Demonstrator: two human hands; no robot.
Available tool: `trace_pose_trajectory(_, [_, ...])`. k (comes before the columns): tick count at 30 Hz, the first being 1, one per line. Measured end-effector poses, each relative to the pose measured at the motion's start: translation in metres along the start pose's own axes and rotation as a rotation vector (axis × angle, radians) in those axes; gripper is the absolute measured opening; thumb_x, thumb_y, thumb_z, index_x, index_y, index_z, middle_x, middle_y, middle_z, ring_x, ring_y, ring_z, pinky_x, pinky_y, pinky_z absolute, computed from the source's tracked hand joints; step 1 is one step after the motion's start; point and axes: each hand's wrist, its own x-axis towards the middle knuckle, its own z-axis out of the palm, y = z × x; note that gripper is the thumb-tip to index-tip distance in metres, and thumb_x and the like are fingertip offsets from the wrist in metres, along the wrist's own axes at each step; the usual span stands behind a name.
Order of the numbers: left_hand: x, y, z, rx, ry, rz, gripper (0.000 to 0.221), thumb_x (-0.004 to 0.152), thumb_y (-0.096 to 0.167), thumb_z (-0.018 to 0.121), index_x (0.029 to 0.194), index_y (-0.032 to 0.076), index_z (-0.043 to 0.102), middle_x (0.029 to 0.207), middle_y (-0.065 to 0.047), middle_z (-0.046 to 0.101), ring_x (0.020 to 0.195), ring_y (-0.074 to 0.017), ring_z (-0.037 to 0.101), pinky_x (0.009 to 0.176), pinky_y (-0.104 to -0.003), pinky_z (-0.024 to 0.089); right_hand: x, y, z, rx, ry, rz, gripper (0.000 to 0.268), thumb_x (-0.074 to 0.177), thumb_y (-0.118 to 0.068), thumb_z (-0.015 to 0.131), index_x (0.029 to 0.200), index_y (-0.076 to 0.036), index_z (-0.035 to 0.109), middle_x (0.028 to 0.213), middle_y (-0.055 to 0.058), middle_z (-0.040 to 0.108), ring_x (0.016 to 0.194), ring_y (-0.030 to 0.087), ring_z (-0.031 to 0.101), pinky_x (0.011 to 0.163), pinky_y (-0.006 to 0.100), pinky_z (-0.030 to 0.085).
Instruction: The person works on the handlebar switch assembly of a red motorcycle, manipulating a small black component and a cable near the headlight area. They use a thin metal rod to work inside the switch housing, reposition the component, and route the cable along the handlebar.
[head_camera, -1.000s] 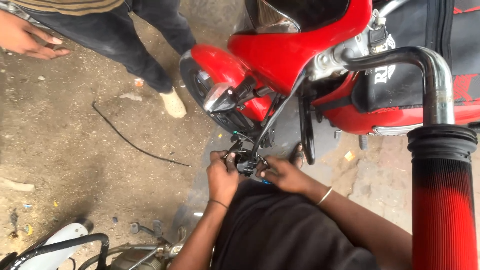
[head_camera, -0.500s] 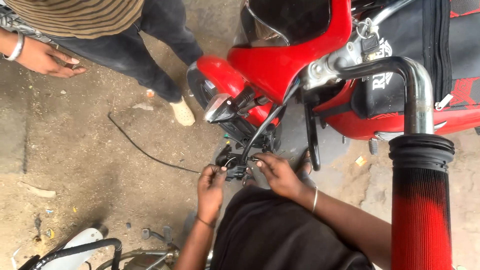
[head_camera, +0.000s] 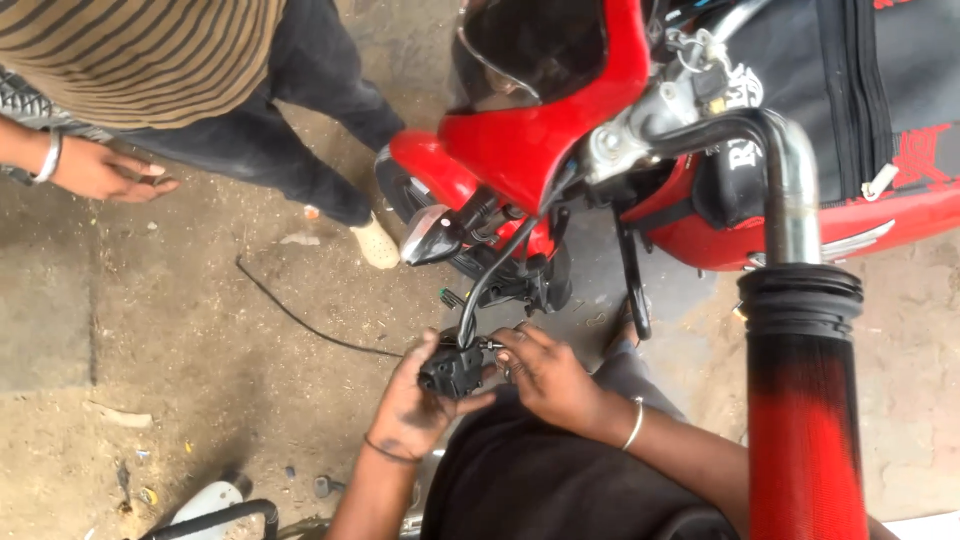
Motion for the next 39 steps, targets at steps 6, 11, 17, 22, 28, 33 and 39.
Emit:
trace_pose_trajectory(6, [0.004,0.008,-0.002,0.289,0.025,-0.221,0.034,0.084,0.026,0.079,0.11,0.009,0.065,0.094,-0.008,0.073,0.08,-0.0194,0.074,0.065,-0.043,0.065,-0.006,-0.006,-0.002,-0.109,0.049,-0.042,0.025,0.093,-0.004,0.065,0.118,-0.001,0.061,0.088,0.019,0.064,0.072,0.04,0.066,0.061,0.047,0.053])
trace_pose_trajectory(11, [0.0,0.002,0.019,0.438,0.186,-0.157,0.034,0.077,0.017,0.079,0.107,0.016,0.065,0.088,-0.004,0.074,0.072,-0.0157,0.073,0.055,-0.038,0.062,-0.001,-0.01,-0.01,-0.022,0.014,-0.018,0.018,0.098,-0.005,0.062,0.115,0.001,0.059,0.084,0.02,0.065,0.068,0.04,0.067,0.059,0.046,0.052])
trace_pose_trajectory(17, [-0.002,-0.003,0.017,0.382,0.026,-0.092,0.036,0.08,0.014,0.082,0.109,0.01,0.062,0.088,-0.005,0.071,0.07,-0.0164,0.071,0.056,-0.036,0.062,-0.005,0.008,-0.02,0.022,-0.091,-0.027,0.019,0.099,-0.005,0.063,0.115,0.005,0.06,0.087,0.021,0.068,0.07,0.037,0.07,0.06,0.044,0.055])
trace_pose_trajectory(22, [0.003,0.0,0.009,0.357,0.032,-0.254,0.042,0.076,0.017,0.08,0.112,0.009,0.062,0.084,-0.007,0.072,0.063,-0.0179,0.071,0.05,-0.034,0.061,0.008,0.017,-0.034,-0.359,-0.077,-0.642,0.026,0.091,-0.004,0.064,0.11,0.009,0.053,0.107,0.025,0.064,0.09,0.041,0.071,0.071,0.043,0.057])
trace_pose_trajectory(28, [0.0,0.007,0.02,0.436,0.0,-0.226,0.042,0.077,0.016,0.082,0.112,0.009,0.061,0.085,-0.007,0.07,0.065,-0.0188,0.071,0.049,-0.037,0.061,0.001,0.022,-0.026,0.01,-0.2,-0.242,0.017,0.098,-0.005,0.061,0.11,0.006,0.059,0.084,0.02,0.064,0.072,0.039,0.066,0.065,0.043,0.054])
trace_pose_trajectory(33, [0.0,0.015,0.017,0.452,0.033,-0.219,0.038,0.077,0.013,0.081,0.109,0.01,0.061,0.085,-0.007,0.069,0.067,-0.0199,0.071,0.052,-0.04,0.06,0.004,0.003,-0.02,0.307,-0.259,0.257,0.019,0.107,-0.017,0.054,0.101,-0.001,0.063,0.067,0.006,0.056,0.06,0.022,0.057,0.055,0.036,0.046])
trace_pose_trajectory(39, [0.007,0.007,0.002,0.642,-0.041,-0.014,0.029,0.083,0.007,0.079,0.107,0.007,0.064,0.095,-0.005,0.072,0.077,-0.0126,0.067,0.06,-0.028,0.053,0.013,-0.003,-0.021,0.767,-0.307,0.932,0.033,0.108,-0.032,0.053,0.096,-0.002,0.06,0.064,-0.001,0.044,0.05,0.01,0.037,0.042,0.028,0.031])
